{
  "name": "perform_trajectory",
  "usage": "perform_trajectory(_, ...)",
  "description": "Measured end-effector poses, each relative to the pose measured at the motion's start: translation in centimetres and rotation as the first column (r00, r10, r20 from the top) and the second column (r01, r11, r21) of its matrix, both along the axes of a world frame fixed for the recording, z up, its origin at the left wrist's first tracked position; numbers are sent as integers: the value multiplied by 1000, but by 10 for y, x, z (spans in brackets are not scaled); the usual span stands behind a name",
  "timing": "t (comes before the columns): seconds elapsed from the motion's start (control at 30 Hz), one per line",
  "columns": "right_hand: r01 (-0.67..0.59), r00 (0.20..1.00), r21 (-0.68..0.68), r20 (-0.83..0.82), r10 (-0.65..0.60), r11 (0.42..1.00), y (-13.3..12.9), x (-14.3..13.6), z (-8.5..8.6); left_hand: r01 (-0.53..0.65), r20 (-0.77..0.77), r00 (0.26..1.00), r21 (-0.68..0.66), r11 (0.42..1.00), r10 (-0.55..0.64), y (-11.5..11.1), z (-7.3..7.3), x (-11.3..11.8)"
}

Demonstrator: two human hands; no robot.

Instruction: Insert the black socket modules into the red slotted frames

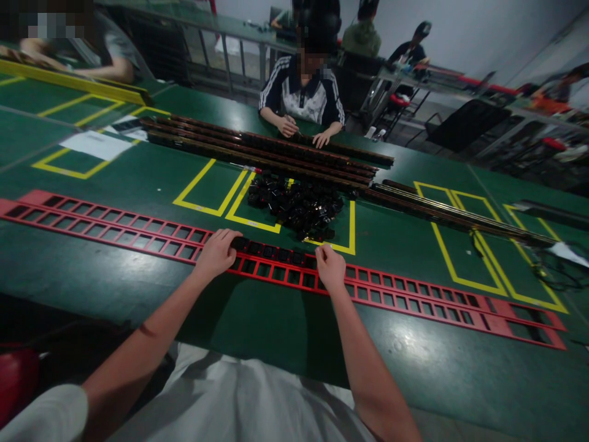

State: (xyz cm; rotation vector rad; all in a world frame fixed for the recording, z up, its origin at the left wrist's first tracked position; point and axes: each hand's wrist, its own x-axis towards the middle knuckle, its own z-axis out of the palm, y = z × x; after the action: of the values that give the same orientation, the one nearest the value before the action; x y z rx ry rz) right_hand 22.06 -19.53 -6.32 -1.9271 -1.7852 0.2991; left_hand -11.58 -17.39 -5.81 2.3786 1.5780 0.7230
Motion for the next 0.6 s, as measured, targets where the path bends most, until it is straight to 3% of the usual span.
perform_trajectory(0.37,7,1000,-5,18,-6,1000,0,0,0,-47,-34,998,27,999,48,-1,-2,0)
perform_trajectory(0.6,3,1000,18,19,-3,1000,1,1,-3,48,11,999,-37,998,-47,-1,2,-5)
